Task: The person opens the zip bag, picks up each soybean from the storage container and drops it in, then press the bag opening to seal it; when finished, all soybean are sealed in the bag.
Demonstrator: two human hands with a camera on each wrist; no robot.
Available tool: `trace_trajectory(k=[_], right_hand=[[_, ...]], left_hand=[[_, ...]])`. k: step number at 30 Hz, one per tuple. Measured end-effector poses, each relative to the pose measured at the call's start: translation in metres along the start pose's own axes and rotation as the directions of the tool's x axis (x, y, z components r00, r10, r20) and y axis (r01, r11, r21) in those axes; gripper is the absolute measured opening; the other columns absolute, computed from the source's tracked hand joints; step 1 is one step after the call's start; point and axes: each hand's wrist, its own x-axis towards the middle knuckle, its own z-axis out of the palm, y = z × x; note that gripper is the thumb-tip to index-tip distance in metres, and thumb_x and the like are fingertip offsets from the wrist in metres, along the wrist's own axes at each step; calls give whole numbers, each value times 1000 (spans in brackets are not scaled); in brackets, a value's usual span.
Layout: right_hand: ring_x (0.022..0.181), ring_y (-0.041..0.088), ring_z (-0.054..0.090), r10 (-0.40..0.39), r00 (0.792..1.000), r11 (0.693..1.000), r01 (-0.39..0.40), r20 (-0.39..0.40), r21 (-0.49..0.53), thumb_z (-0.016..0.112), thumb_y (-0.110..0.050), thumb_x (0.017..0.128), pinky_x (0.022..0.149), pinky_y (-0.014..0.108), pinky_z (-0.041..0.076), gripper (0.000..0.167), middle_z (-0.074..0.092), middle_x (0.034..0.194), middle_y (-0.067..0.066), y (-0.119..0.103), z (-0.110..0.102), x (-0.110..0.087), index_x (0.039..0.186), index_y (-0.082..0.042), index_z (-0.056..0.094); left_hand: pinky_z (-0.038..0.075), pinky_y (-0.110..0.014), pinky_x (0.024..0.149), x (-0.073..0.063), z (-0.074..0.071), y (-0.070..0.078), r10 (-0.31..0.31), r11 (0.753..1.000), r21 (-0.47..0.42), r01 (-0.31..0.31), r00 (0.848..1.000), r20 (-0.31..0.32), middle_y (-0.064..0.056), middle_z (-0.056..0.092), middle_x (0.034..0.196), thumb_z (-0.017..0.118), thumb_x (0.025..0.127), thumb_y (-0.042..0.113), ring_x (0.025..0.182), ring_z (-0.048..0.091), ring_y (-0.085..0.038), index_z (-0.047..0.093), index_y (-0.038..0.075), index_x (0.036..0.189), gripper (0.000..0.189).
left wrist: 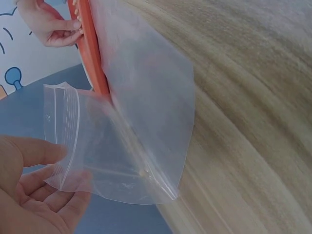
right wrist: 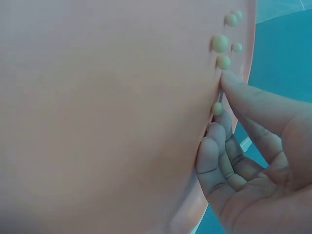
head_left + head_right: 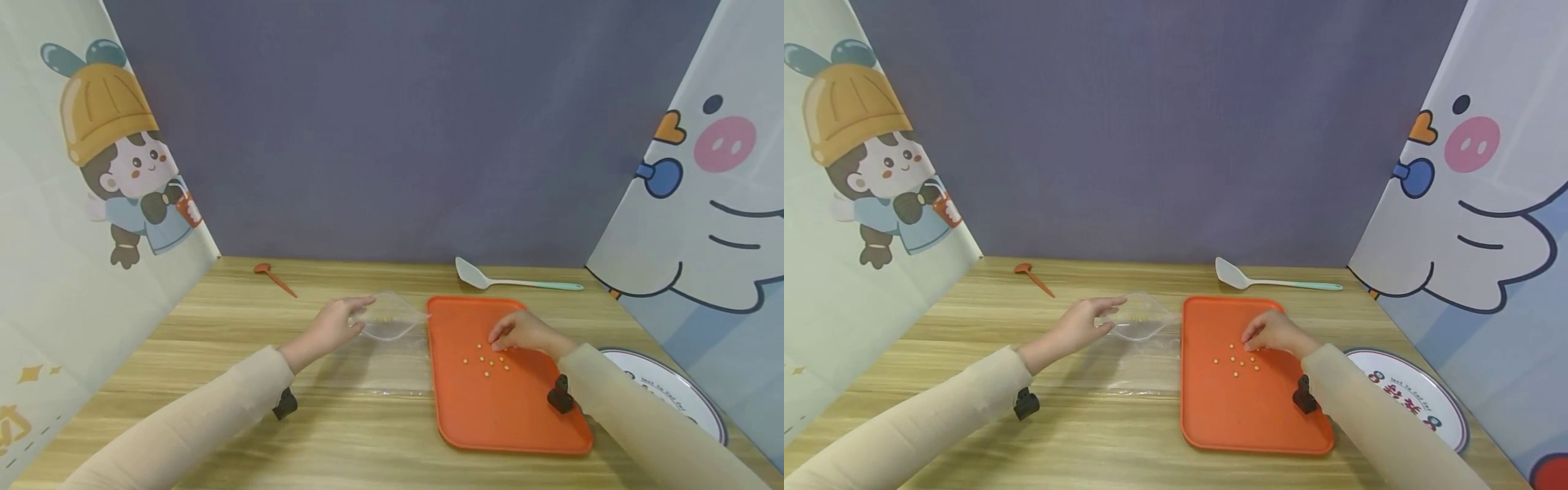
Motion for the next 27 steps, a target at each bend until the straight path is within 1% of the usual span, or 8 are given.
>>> trace_trajectory(k=[3,7,12,16,20,22,25,27], right_hand=[[58,9,52,10,1000,1000,-10,-10,-11,76,-4,78,52,23,47,16,70,73,2,-1,1,-1,89,7,71],[60,11,57,26,998,999,-28,-49,-27,75,-7,80,55,26,53,17,70,74,3,-2,0,-1,91,6,71],[69,14,62,56,993,998,-53,-102,30,73,-10,84,64,28,58,24,72,83,6,-9,-4,2,100,7,70],[81,19,66,61,993,993,-51,-98,105,69,-12,88,74,30,58,32,73,98,13,-22,-6,7,111,10,65],[90,25,67,58,993,991,-46,-99,123,68,-19,90,82,37,57,39,71,109,17,-38,-7,13,119,6,64],[95,29,65,52,994,992,-41,-99,117,68,-24,91,86,41,54,39,70,112,16,-46,-5,17,120,0,65],[103,35,61,26,997,993,-17,-73,120,66,-28,92,92,49,51,38,68,116,15,-60,-2,23,122,-6,65],[106,35,61,14,998,991,-5,-65,134,68,-29,91,94,51,50,37,70,114,11,-69,2,28,120,-7,66]], left_hand=[[52,-43,99,0,0,0,-9,1000,-8,9,1000,7,-15,55,139,66,85,-2,119,60,-34,53,6,138,55],[52,-42,99,0,0,1,-15,1000,-12,15,1000,14,-14,55,139,66,85,-2,120,59,-33,52,7,138,55],[52,-44,100,1,1,2,-1,1000,-4,1,1000,7,-16,56,138,66,85,-2,119,60,-34,53,5,137,54],[51,-44,101,0,0,2,-3,1000,-9,3,1000,14,-16,55,139,66,86,-2,121,59,-34,52,6,138,54],[50,-44,102,-1,-1,1,-8,1000,-22,9,1000,24,-15,54,140,65,86,-2,122,58,-34,51,6,139,55],[50,-44,102,0,-1,0,-9,1000,-17,10,1000,26,-15,54,140,66,86,-1,122,58,-34,51,7,139,56],[50,-45,102,0,-1,0,-5,1000,-3,5,1000,24,-15,54,140,66,86,-2,121,58,-34,51,7,139,56],[50,-45,102,0,-1,0,-3,1000,6,2,1000,20,-15,55,139,66,85,-2,120,59,-34,52,7,139,56]])
